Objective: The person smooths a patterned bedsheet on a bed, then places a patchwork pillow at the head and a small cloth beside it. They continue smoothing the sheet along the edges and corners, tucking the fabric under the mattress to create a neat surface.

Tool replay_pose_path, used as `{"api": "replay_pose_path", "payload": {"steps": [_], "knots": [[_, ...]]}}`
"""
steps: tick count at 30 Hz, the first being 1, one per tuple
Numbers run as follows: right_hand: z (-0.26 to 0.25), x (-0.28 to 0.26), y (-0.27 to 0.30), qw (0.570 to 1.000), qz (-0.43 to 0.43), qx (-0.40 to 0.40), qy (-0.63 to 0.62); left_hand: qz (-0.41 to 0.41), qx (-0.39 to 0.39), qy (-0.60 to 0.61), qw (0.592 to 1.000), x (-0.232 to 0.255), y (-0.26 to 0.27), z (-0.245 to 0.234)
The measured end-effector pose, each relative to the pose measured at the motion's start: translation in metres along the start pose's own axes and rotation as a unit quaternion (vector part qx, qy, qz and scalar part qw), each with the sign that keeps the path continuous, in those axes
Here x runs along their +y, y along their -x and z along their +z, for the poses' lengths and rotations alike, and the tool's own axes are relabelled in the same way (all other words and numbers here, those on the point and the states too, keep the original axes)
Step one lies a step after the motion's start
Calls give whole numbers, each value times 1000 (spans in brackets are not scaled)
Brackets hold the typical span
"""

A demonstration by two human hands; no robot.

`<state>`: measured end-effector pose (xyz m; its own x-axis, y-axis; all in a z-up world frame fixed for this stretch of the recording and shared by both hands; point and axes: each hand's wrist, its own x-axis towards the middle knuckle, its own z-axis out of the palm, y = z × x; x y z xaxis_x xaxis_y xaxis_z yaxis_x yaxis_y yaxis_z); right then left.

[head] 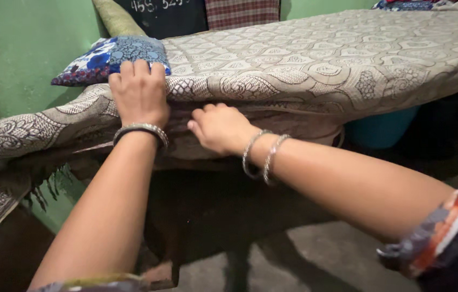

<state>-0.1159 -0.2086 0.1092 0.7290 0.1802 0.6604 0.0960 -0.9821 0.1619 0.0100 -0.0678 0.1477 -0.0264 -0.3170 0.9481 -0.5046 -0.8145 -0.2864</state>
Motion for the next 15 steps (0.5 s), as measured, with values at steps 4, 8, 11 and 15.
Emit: {"api": "replay_pose_path", "payload": {"steps": [4, 8, 11, 15], "knots": [[5, 26, -28, 984, 89, -155, -26, 18, 38, 35, 999, 18, 19, -26], [3, 39, -38, 977, 123, -171, -25, 49, -68, 184, 979, 32, 45, -45], [4, 31, -35, 989, 105, -101, 24, -36, -225, 155, 961, 18, 53, -44], [0, 20, -35, 979, 122, -126, 106, -130, -341, 169, 916, -17, 45, -36]]}}
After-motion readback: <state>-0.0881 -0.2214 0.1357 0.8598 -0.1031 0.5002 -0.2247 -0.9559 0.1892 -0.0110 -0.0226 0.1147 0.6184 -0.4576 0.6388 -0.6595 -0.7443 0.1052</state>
